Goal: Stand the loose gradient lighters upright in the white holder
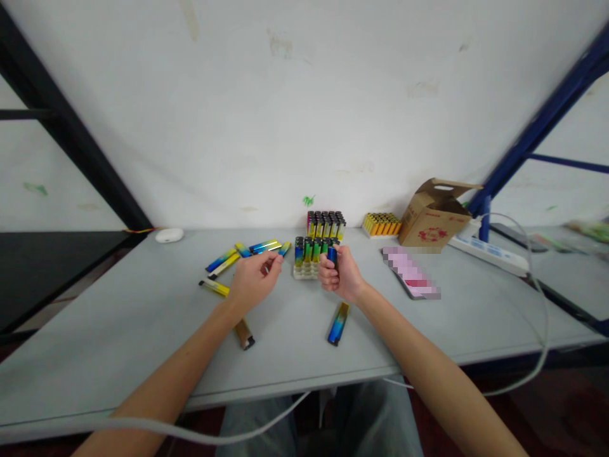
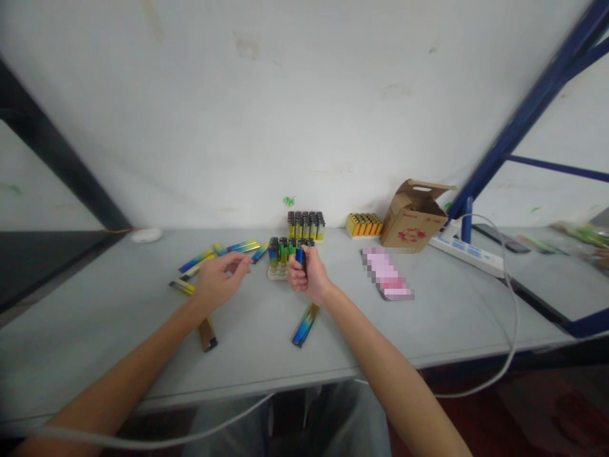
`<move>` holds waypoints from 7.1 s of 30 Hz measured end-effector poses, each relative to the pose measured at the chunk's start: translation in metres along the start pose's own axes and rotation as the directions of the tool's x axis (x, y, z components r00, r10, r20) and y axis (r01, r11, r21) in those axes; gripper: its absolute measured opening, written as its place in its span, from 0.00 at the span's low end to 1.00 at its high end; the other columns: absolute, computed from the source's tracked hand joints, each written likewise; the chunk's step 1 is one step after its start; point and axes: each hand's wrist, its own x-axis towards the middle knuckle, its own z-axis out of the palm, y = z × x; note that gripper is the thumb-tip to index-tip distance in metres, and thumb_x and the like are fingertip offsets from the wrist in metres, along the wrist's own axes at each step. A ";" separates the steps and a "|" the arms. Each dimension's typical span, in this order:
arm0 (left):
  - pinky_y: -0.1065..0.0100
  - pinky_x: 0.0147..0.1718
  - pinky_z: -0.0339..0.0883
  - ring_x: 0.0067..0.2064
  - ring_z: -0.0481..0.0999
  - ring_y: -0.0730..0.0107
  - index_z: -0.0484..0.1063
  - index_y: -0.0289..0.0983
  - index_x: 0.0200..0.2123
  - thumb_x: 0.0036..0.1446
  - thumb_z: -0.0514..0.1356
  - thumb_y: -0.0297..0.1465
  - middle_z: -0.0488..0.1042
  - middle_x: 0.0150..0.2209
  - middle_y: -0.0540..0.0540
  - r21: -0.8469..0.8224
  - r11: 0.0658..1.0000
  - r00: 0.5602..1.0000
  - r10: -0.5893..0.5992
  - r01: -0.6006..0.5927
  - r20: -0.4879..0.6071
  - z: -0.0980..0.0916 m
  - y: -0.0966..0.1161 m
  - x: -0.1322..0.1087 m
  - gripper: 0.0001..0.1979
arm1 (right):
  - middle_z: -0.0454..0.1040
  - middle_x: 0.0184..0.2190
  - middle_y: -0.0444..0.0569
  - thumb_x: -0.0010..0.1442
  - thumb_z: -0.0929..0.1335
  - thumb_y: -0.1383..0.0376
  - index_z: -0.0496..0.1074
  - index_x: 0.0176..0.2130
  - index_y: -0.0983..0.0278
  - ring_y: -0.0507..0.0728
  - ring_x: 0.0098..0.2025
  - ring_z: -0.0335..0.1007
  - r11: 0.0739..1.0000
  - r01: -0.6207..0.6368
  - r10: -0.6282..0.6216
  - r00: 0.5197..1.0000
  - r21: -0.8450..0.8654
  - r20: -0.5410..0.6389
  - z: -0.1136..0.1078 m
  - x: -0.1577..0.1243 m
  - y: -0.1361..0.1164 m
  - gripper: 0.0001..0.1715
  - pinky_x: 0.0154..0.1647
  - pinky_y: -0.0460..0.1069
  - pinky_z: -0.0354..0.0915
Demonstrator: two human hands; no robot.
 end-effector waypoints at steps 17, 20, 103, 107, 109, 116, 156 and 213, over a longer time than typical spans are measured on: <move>0.71 0.25 0.63 0.22 0.72 0.71 0.74 0.38 0.31 0.59 0.53 0.39 0.76 0.22 0.49 0.004 1.000 1.000 -0.007 0.007 0.004 -0.002 0.004 0.000 0.14 | 0.42 0.14 0.34 0.61 0.54 0.48 0.50 0.20 0.60 0.47 0.17 0.28 0.998 -0.021 0.023 0.999 -0.057 0.027 -0.003 0.004 0.005 0.26 0.12 0.40 0.36; 0.71 0.25 0.63 0.22 0.72 0.72 0.74 0.39 0.30 0.59 0.54 0.39 0.77 0.22 0.49 -0.018 1.000 1.000 -0.013 0.013 -0.003 -0.001 0.003 0.000 0.14 | 0.42 0.14 0.34 0.61 0.53 0.48 0.50 0.19 0.60 0.47 0.17 0.28 0.997 -0.019 0.023 0.999 -0.078 0.049 -0.002 0.004 0.006 0.26 0.12 0.41 0.36; 0.55 0.51 0.66 0.45 0.75 0.56 0.73 0.36 0.36 0.59 0.54 0.33 0.78 0.39 0.40 0.147 0.987 0.997 0.053 -0.060 0.050 0.012 -0.025 0.003 0.10 | 0.77 0.38 0.47 0.59 0.68 0.63 0.69 0.48 0.60 0.56 0.35 0.74 -0.015 0.236 -0.767 0.621 -0.972 0.162 -0.030 0.024 0.028 0.16 0.37 0.50 0.69; 0.53 0.52 0.66 0.47 0.73 0.54 0.72 0.34 0.41 0.60 0.53 0.33 0.76 0.43 0.38 0.208 0.977 0.998 0.039 -0.051 0.058 0.015 -0.030 0.001 0.12 | 0.75 0.44 0.52 0.61 0.66 0.65 0.73 0.46 0.61 0.59 0.45 0.71 -0.227 0.232 -0.786 0.530 -0.946 0.319 -0.030 0.022 0.025 0.13 0.47 0.53 0.68; 0.52 0.53 0.65 0.49 0.72 0.53 0.72 0.34 0.44 0.60 0.53 0.34 0.75 0.45 0.38 0.243 0.969 0.996 0.033 -0.051 0.079 0.017 -0.034 0.000 0.14 | 0.73 0.48 0.54 0.60 0.66 0.67 0.75 0.45 0.61 0.62 0.52 0.66 -0.351 0.174 -0.792 0.469 -0.920 0.391 -0.030 0.020 0.022 0.13 0.53 0.57 0.64; 0.53 0.61 0.58 0.61 0.66 0.53 0.65 0.32 0.57 0.60 0.53 0.37 0.68 0.58 0.35 0.239 0.958 0.969 0.104 -0.158 0.226 0.022 -0.036 -0.005 0.24 | 0.64 0.59 0.56 0.59 0.65 0.69 0.73 0.52 0.61 0.67 0.65 0.50 -0.519 0.068 -0.730 0.483 -0.852 0.483 -0.030 0.017 0.020 0.21 0.61 0.64 0.57; 0.66 0.41 0.71 0.37 0.78 0.65 0.70 0.37 0.47 0.53 0.61 0.34 0.79 0.36 0.47 -0.054 0.998 0.997 -0.039 0.035 -0.071 -0.006 -0.006 0.008 0.17 | 0.75 0.40 0.52 0.61 0.62 0.68 0.71 0.46 0.62 0.57 0.40 0.72 -0.293 0.409 -0.710 0.512 -0.864 0.483 -0.011 0.001 0.025 0.14 0.45 0.52 0.68; 0.71 0.25 0.70 0.24 0.75 0.70 0.75 0.35 0.27 0.62 0.51 0.45 0.76 0.22 0.46 -0.312 0.948 0.997 -0.054 0.066 0.046 -0.007 0.008 0.002 0.22 | 0.60 0.22 0.41 0.65 0.52 0.42 0.65 0.35 0.63 0.48 0.19 0.51 0.982 -0.054 0.028 0.989 0.180 0.145 -0.002 -0.004 0.000 0.32 0.14 0.40 0.46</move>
